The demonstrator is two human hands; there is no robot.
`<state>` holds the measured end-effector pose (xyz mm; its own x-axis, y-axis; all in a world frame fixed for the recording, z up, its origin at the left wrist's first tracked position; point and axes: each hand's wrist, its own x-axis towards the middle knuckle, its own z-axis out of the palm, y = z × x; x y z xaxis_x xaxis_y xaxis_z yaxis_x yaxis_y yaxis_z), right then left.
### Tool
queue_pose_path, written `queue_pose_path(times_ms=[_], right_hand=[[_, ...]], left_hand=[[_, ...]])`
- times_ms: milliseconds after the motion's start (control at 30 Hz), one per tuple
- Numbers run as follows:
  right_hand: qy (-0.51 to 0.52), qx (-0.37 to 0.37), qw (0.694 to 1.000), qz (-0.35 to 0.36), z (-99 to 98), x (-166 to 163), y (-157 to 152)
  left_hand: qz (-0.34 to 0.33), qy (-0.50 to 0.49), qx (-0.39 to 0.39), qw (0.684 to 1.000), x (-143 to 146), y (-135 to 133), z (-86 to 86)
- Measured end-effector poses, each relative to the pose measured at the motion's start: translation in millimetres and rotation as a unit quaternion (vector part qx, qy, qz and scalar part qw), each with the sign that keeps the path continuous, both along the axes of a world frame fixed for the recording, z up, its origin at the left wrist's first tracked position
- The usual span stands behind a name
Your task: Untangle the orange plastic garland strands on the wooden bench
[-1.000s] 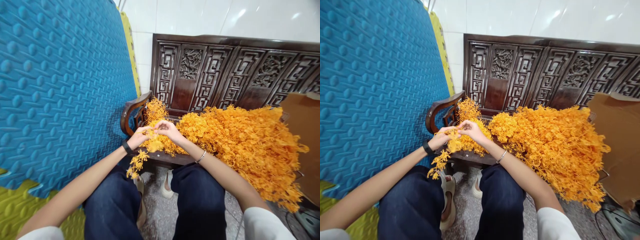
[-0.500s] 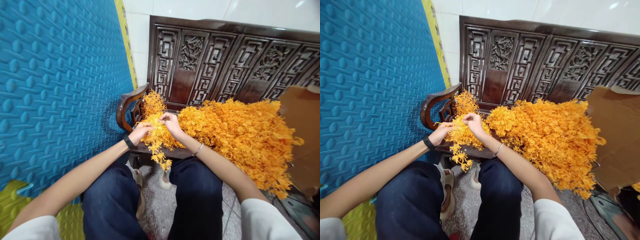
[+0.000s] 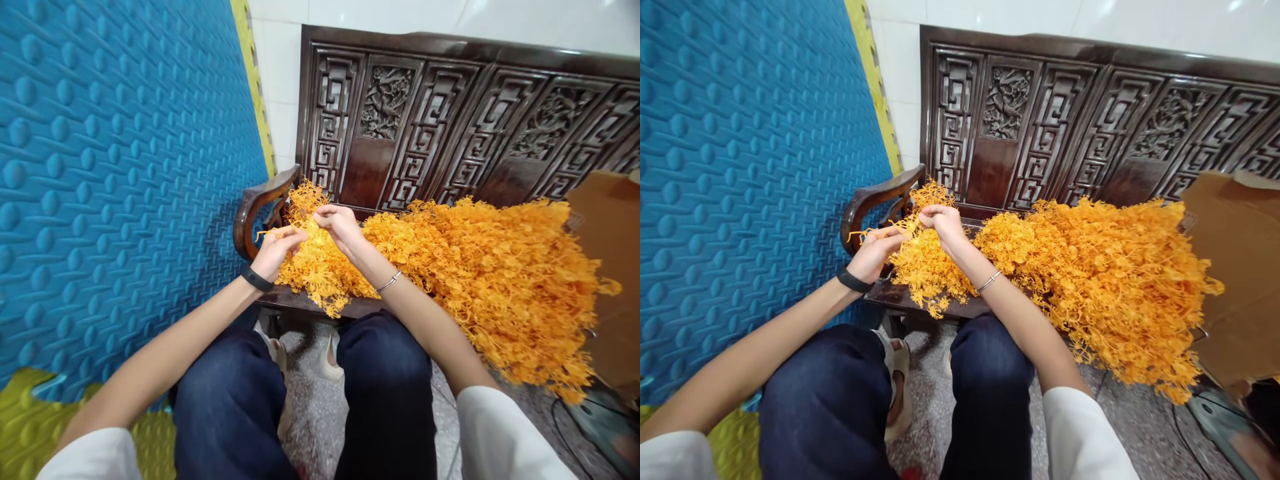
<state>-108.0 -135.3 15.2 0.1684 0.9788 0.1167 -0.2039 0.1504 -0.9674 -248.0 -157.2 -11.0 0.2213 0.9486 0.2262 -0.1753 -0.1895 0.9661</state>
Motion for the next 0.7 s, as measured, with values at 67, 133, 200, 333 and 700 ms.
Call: queue_pose_path(times_ms=[67, 133, 200, 333, 700], right_hand=[[0.028, -0.029, 0.999, 0.028, 5.5, 1, 2], [0.048, -0.042, 0.997, 0.046, 8.3, 2, 4], [0.06, -0.051, 0.996, 0.047, 9.4, 3, 8], [0.054, -0.06, 0.995, 0.053, 12.1, 3, 11], [0.01, -0.06, 0.982, 0.181, 17.5, 28, -27]], left_hand=[[0.008, -0.003, 0.011, 1.0, -1, 0, 2.5], [0.018, -0.005, 0.018, 1.0, -1, 1, 4.2], [0.024, -0.003, 0.022, 0.999, 1, 1, 4.6], [0.018, 0.006, 0.036, 0.999, 3, 1, 2.1], [-0.052, 0.122, 0.117, 0.984, -7, -29, 6.2]])
